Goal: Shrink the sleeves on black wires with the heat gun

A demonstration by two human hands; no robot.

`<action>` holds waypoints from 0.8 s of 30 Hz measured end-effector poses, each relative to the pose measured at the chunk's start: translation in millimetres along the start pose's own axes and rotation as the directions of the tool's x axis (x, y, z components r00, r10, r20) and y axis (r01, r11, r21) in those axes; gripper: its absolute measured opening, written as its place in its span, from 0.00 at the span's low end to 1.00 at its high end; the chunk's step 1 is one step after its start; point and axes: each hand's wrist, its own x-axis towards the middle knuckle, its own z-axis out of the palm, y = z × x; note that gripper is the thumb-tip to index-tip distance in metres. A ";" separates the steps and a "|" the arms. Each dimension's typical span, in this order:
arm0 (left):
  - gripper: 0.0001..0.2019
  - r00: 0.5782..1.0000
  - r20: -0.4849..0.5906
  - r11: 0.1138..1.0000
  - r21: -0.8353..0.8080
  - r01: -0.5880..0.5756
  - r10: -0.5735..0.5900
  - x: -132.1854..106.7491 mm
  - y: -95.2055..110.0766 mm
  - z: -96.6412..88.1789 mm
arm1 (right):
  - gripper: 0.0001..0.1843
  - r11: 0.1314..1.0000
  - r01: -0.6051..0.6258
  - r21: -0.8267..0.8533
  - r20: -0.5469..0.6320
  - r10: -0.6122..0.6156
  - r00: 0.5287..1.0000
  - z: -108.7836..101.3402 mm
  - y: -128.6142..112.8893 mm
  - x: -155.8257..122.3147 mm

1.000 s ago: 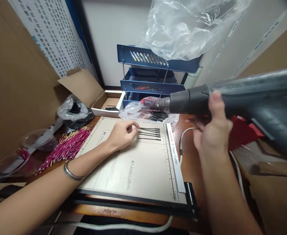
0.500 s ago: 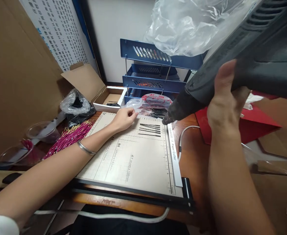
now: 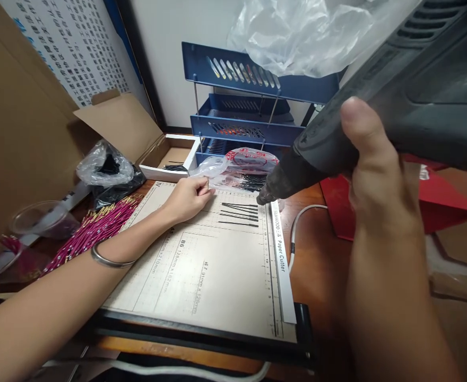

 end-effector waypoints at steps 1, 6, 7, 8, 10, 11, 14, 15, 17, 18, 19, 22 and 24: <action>0.23 1.000 -0.003 1.000 0.008 -0.005 0.005 -0.7 -0.2 -0.4 | 0.27 0.998 0.027 0.058 0.018 -0.028 0.999 0.4 0.2 0.7; 0.25 0.997 -0.035 0.996 0.055 -0.071 0.073 -5.6 3.6 -0.2 | 0.25 0.988 0.015 0.154 0.031 -0.020 0.999 4.6 -3.9 2.3; 0.25 0.996 -0.030 0.995 0.062 -0.077 0.079 -6.1 4.5 -0.3 | 0.25 0.989 -0.008 0.145 0.018 0.005 1.000 6.0 -5.1 2.2; 0.25 0.997 -0.021 0.995 0.066 -0.075 0.077 -6.3 5.2 -0.6 | 0.25 0.988 -0.021 0.155 -0.007 0.022 1.000 7.6 -5.9 2.1; 0.25 0.998 -0.006 0.996 0.069 -0.061 0.061 -5.9 5.8 -1.7 | 0.27 0.980 -0.025 0.198 -0.029 0.031 0.999 9.9 -6.5 1.7; 0.24 0.998 -0.009 0.996 0.072 -0.055 0.055 -5.4 5.7 -2.4 | 0.29 0.980 -0.014 0.197 -0.019 0.018 1.000 10.5 -6.5 1.3; 0.18 0.996 -0.063 0.994 0.092 -0.054 0.060 -3.8 4.4 -4.2 | 0.29 0.989 -0.045 0.140 0.049 0.038 0.998 10.6 -7.3 -0.4; 0.15 0.995 -0.077 0.994 0.091 -0.055 0.062 -3.4 3.9 -4.5 | 0.29 0.988 -0.069 0.137 0.056 0.062 0.997 10.6 -7.8 -0.9; 0.12 0.994 -0.091 0.996 0.071 -0.046 0.053 -3.2 2.8 -4.7 | 0.33 0.981 -0.092 0.172 0.023 0.089 0.996 11.5 -8.9 -1.4; 0.11 0.995 -0.089 0.998 0.058 -0.039 0.044 -3.3 2.3 -4.6 | 0.36 0.978 -0.087 0.192 -0.017 0.092 0.996 12.3 -9.4 -1.3; 0.11 0.996 -0.083 0.998 0.048 -0.032 0.036 -3.4 1.8 -4.4 | 0.38 0.978 -0.077 0.196 -0.057 0.090 0.994 13.0 -9.8 -1.0; 0.11 0.998 -0.057 0.999 0.043 -0.023 0.025 -3.8 0.9 -3.8 | 0.42 0.989 -0.078 0.122 -0.056 0.085 0.995 13.9 -9.9 1.4; 0.11 0.999 -0.044 0.999 0.049 -0.022 0.024 -4.0 1.1 -3.6 | 0.47 0.987 -0.104 0.122 -0.033 0.109 0.994 13.2 -9.0 3.8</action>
